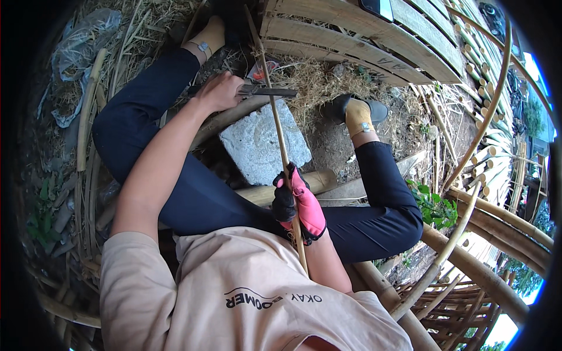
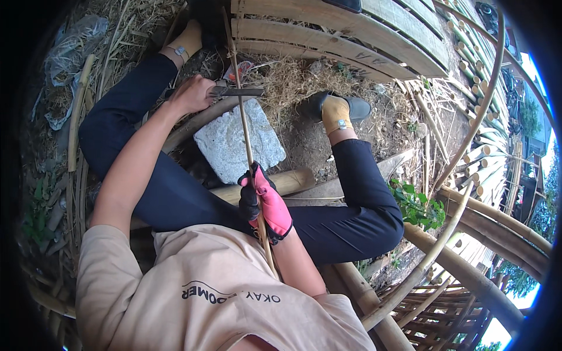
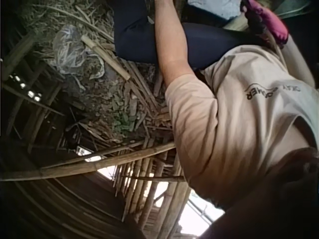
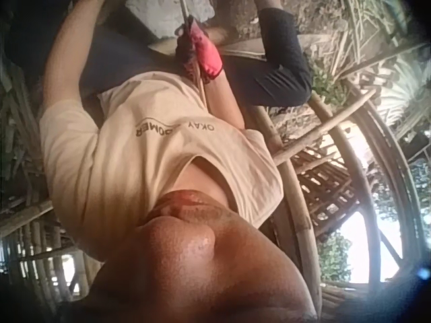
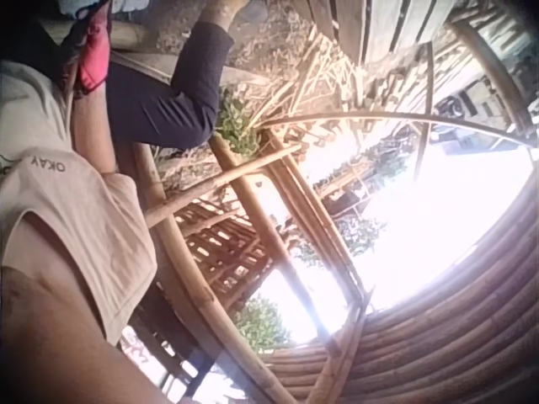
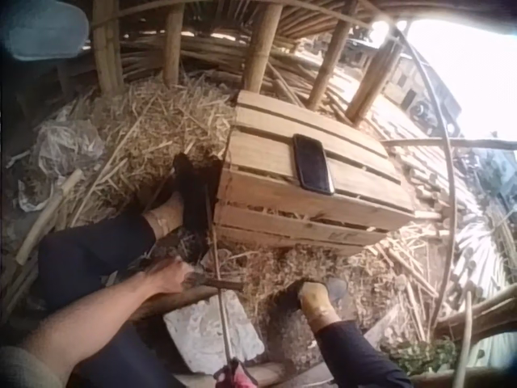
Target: The person whittles and sharpens the end of a thin bamboo stick using a blade.
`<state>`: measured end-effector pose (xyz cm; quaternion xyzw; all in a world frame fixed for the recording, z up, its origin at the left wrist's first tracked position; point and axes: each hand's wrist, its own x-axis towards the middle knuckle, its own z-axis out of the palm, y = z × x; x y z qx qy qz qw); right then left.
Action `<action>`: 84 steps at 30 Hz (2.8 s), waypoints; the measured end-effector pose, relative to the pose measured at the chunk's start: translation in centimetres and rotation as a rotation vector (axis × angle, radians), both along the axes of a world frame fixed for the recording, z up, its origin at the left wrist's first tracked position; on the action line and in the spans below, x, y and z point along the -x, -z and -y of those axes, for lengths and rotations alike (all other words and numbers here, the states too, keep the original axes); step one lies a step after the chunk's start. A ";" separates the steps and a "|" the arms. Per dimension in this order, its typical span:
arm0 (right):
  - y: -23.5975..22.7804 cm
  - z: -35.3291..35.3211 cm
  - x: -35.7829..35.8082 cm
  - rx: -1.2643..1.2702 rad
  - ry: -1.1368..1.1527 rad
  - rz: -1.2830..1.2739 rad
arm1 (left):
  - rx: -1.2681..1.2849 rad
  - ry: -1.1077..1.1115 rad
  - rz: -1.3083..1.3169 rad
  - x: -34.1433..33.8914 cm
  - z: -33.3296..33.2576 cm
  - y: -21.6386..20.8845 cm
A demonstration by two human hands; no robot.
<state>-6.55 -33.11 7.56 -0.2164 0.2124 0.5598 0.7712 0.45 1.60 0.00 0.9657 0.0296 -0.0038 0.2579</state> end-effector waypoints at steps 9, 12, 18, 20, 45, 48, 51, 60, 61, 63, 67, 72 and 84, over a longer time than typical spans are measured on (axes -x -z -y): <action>-0.3 0.0 -0.1 -0.034 0.041 -0.098 | 0.019 -0.026 -0.028 -0.9 1.3 -1.3; -0.2 -0.1 0.2 -0.006 0.003 -0.083 | 0.034 -0.037 -0.059 -0.6 1.1 1.0; -0.1 -0.2 0.1 -0.021 -0.001 -0.033 | 0.066 -0.277 -0.019 -0.9 -1.0 2.4; -0.2 -0.1 -0.1 -0.003 0.005 -0.015 | 0.089 -0.137 -0.069 -1.0 -0.8 1.6; -0.4 -0.3 -0.3 -0.022 -0.021 -0.025 | 0.019 -0.289 -0.063 -2.1 0.3 1.7; -0.2 -0.1 -0.1 -0.019 -0.010 -0.023 | 0.087 -0.160 -0.050 -2.0 0.3 0.3; 0.1 0.1 0.1 0.003 -0.014 0.019 | -0.015 -0.143 -0.062 -2.4 0.9 0.0; -0.7 -0.3 -0.2 0.059 0.019 -0.024 | 0.049 -0.185 -0.152 -2.7 0.0 0.0; -0.7 -0.2 -0.1 0.072 0.018 -0.017 | 0.029 -0.198 -0.167 -2.6 0.1 -0.3; -0.4 -0.3 0.1 0.058 -0.002 -0.040 | 0.009 -0.218 -0.186 -2.0 0.0 0.6; -0.2 -0.2 0.0 0.060 -0.040 -0.045 | -0.037 -0.362 -0.081 -2.7 -0.5 2.2; -0.4 -0.3 0.2 0.062 -0.002 -0.020 | -0.038 -0.192 -0.201 -2.4 -0.6 1.2; -0.5 -0.7 0.2 0.116 -0.054 0.046 | 0.049 -0.382 0.021 -1.8 0.2 4.5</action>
